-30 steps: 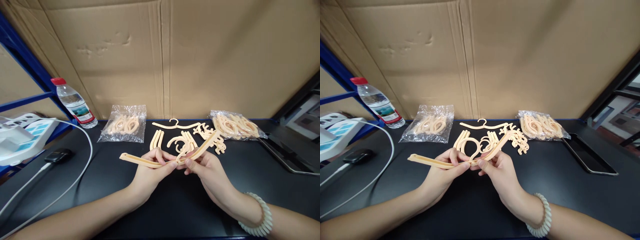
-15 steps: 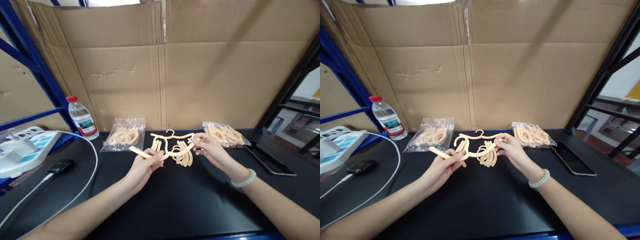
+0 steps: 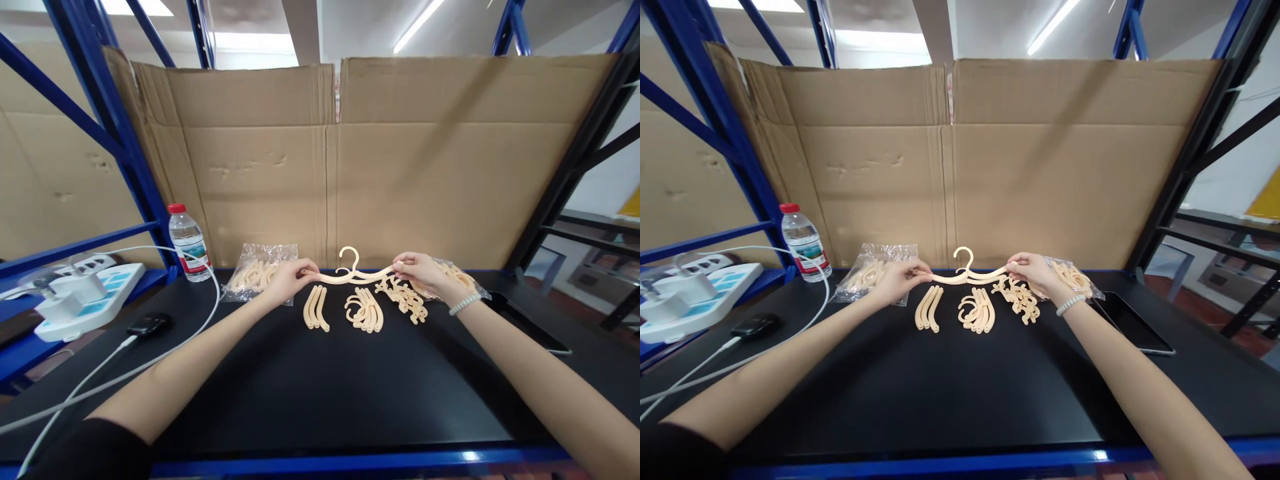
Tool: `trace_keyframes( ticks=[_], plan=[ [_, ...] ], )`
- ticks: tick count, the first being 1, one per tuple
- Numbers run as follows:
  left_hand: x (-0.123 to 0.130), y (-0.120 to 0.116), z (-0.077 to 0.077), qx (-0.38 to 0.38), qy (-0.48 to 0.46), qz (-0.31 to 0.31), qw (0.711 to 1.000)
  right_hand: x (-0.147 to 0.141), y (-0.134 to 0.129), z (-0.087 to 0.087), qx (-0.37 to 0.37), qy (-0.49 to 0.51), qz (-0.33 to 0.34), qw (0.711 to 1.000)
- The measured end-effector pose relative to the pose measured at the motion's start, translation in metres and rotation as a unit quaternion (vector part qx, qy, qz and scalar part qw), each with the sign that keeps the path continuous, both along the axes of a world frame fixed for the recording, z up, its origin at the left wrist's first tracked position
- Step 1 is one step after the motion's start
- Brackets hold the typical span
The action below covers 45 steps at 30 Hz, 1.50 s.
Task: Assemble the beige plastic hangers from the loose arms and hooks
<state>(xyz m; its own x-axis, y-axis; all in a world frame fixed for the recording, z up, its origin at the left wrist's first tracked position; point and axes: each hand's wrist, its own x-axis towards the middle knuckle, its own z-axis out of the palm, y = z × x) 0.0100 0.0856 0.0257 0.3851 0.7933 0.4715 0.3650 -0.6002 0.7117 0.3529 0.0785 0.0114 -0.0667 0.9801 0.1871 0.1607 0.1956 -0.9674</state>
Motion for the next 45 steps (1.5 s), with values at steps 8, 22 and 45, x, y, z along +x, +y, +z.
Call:
trace_keyframes(
  ticks=[8,22,45],
  plan=[
    [0.015,0.052,-0.006,0.127,0.274,-0.015,0.953,0.000,0.049,-0.003,0.025,-0.291,-0.005,0.956],
    [0.025,-0.015,-0.011,0.150,0.322,0.002,0.935,-0.045,-0.032,-0.005,0.259,-0.437,0.060,0.859],
    [0.038,-0.134,-0.043,0.058,0.444,-0.054,0.893,-0.077,-0.150,-0.041,0.208,-0.511,0.167,0.817]
  ],
)
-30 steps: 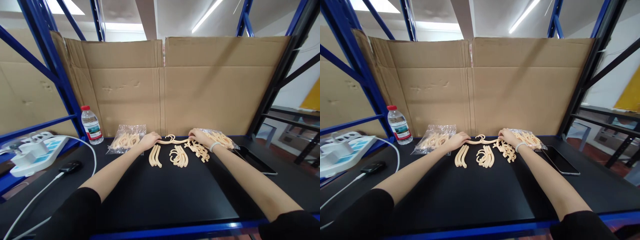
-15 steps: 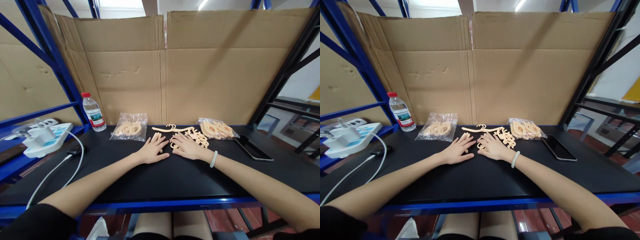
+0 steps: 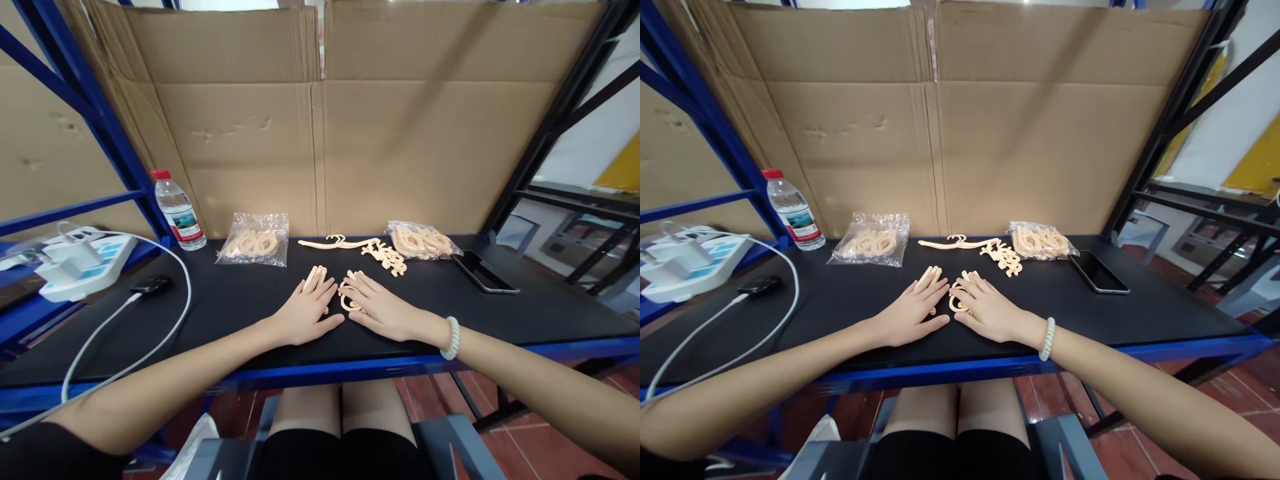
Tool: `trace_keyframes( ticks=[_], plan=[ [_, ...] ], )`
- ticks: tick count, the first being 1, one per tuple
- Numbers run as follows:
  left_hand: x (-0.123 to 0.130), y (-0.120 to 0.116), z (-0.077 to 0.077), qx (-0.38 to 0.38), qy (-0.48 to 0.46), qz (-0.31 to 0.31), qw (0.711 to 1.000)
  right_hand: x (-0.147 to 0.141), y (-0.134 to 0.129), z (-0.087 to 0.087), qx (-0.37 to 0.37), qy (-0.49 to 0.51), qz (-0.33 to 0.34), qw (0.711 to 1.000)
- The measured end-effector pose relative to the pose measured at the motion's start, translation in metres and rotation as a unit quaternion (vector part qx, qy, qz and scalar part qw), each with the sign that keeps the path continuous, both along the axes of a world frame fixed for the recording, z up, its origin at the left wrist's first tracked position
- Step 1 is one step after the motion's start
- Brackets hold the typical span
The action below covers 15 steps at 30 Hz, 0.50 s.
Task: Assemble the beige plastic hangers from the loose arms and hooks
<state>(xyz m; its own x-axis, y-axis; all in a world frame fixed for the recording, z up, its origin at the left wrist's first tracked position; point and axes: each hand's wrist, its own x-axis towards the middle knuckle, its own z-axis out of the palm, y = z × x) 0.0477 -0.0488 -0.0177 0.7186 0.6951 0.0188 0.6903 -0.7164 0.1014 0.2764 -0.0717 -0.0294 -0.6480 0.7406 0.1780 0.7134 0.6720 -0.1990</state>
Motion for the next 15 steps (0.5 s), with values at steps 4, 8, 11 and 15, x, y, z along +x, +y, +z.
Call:
trace_keyframes(
  ticks=[4,8,11,15],
  plan=[
    [-0.001,-0.015,0.002,-0.016,-0.006,-0.012,1.000,-0.003,-0.026,0.005,-0.033,0.002,-0.032,0.999],
    [-0.003,-0.018,0.001,-0.017,-0.036,-0.007,0.999,0.008,-0.018,0.010,-0.016,0.052,-0.055,0.997],
    [-0.005,-0.017,-0.001,-0.022,-0.061,-0.005,0.998,0.031,0.013,0.015,0.089,0.107,-0.093,0.986],
    [-0.007,-0.016,-0.004,-0.008,-0.101,-0.013,0.995,0.067,0.069,0.016,0.128,0.075,-0.132,0.980]
  ],
)
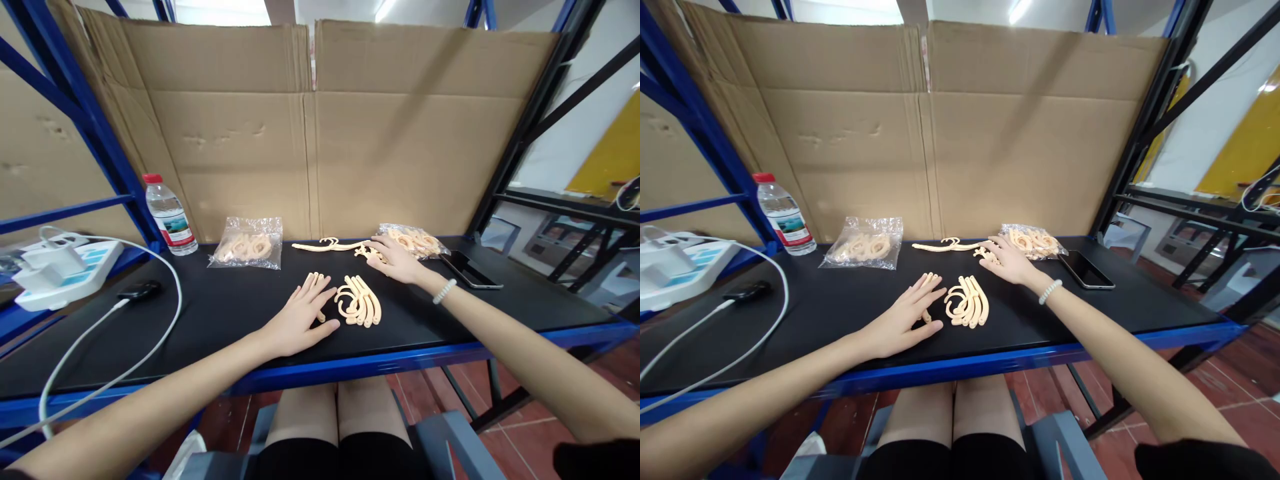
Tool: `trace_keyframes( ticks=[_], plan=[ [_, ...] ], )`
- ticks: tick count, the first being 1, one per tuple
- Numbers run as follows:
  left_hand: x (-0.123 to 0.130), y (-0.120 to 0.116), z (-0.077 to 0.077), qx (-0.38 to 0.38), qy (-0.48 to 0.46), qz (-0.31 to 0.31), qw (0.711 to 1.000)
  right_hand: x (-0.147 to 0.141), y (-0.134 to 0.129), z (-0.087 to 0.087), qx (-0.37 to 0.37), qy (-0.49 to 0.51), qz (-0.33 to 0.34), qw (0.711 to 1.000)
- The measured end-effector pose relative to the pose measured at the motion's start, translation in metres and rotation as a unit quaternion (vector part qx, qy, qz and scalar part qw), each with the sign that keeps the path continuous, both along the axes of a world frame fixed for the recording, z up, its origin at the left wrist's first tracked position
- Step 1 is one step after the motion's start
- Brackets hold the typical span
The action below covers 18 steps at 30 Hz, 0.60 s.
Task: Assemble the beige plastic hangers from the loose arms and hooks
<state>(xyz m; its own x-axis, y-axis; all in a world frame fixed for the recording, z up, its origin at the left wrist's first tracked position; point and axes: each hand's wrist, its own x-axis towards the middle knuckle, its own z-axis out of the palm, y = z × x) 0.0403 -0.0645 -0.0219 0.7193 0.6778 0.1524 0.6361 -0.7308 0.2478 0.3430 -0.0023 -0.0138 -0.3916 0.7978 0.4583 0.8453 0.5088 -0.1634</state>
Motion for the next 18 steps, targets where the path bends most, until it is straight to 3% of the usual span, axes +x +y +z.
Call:
trace_keyframes(
  ticks=[3,7,14,18],
  plan=[
    [-0.002,0.000,0.000,0.029,-0.028,-0.003,0.999,0.012,0.030,-0.006,-0.031,-0.036,0.017,0.999],
    [-0.006,-0.001,0.000,0.032,-0.056,-0.014,0.998,0.010,0.044,-0.013,-0.058,-0.071,0.051,0.994],
    [-0.008,-0.004,0.000,0.025,-0.062,-0.033,0.997,0.008,0.044,-0.018,-0.070,-0.077,0.066,0.992],
    [-0.008,-0.007,0.003,0.028,-0.059,-0.040,0.997,0.008,0.025,-0.016,-0.072,-0.072,0.076,0.992]
  ],
)
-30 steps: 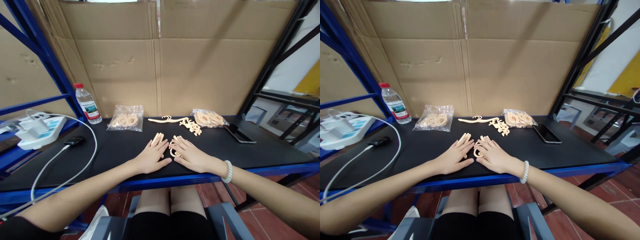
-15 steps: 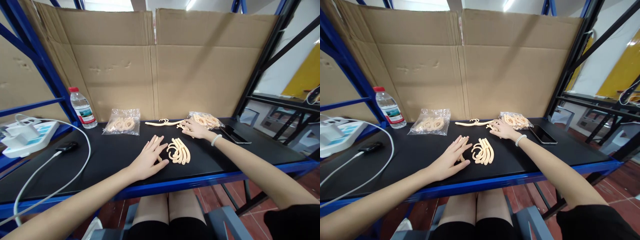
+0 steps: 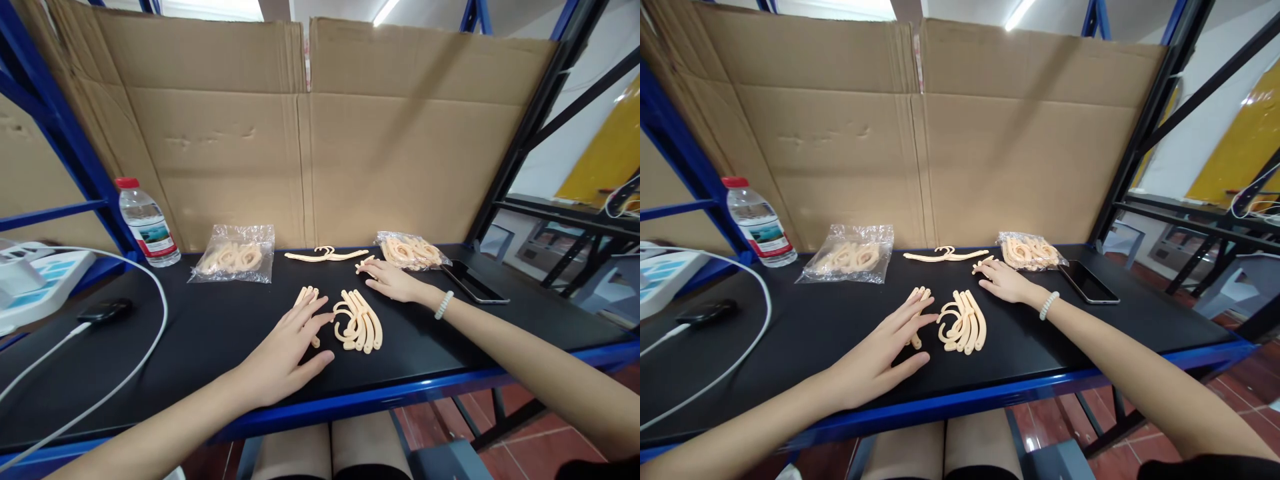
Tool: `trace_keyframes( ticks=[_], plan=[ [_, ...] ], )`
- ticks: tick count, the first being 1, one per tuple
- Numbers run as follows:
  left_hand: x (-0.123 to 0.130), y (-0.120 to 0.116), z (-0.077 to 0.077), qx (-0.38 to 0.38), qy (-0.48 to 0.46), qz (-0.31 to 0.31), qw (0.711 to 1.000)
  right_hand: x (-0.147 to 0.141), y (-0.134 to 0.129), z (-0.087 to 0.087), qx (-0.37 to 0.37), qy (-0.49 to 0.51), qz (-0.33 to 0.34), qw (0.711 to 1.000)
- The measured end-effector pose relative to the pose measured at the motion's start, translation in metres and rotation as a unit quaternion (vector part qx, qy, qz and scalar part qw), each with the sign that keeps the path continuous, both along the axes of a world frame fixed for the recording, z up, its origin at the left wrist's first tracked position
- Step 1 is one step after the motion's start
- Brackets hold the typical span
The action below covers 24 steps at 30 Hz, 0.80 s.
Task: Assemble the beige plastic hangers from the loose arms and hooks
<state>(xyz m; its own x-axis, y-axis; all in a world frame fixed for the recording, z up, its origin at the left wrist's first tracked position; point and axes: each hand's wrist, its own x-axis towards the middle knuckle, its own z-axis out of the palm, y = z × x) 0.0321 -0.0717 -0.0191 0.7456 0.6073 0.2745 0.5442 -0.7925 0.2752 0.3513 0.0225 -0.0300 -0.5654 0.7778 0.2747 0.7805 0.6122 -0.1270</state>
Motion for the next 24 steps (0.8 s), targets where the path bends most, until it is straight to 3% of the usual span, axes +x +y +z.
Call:
trace_keyframes(
  ticks=[10,13,18,21,24],
  plan=[
    [-0.002,-0.011,0.007,0.031,-0.013,0.033,0.999,0.007,-0.096,0.005,-0.024,0.032,-0.016,0.999],
    [-0.005,-0.017,0.006,0.019,-0.033,0.063,0.997,0.010,-0.104,0.004,-0.023,0.037,-0.036,0.998],
    [-0.008,-0.021,0.004,-0.001,-0.041,0.113,0.993,0.011,-0.094,0.004,-0.043,0.023,-0.052,0.997],
    [-0.010,-0.021,0.001,0.001,-0.056,0.146,0.988,0.013,-0.095,0.010,-0.055,0.007,-0.083,0.995],
    [-0.010,-0.022,-0.003,0.007,-0.075,0.166,0.983,0.012,-0.109,0.021,-0.028,0.059,-0.117,0.991]
  ],
)
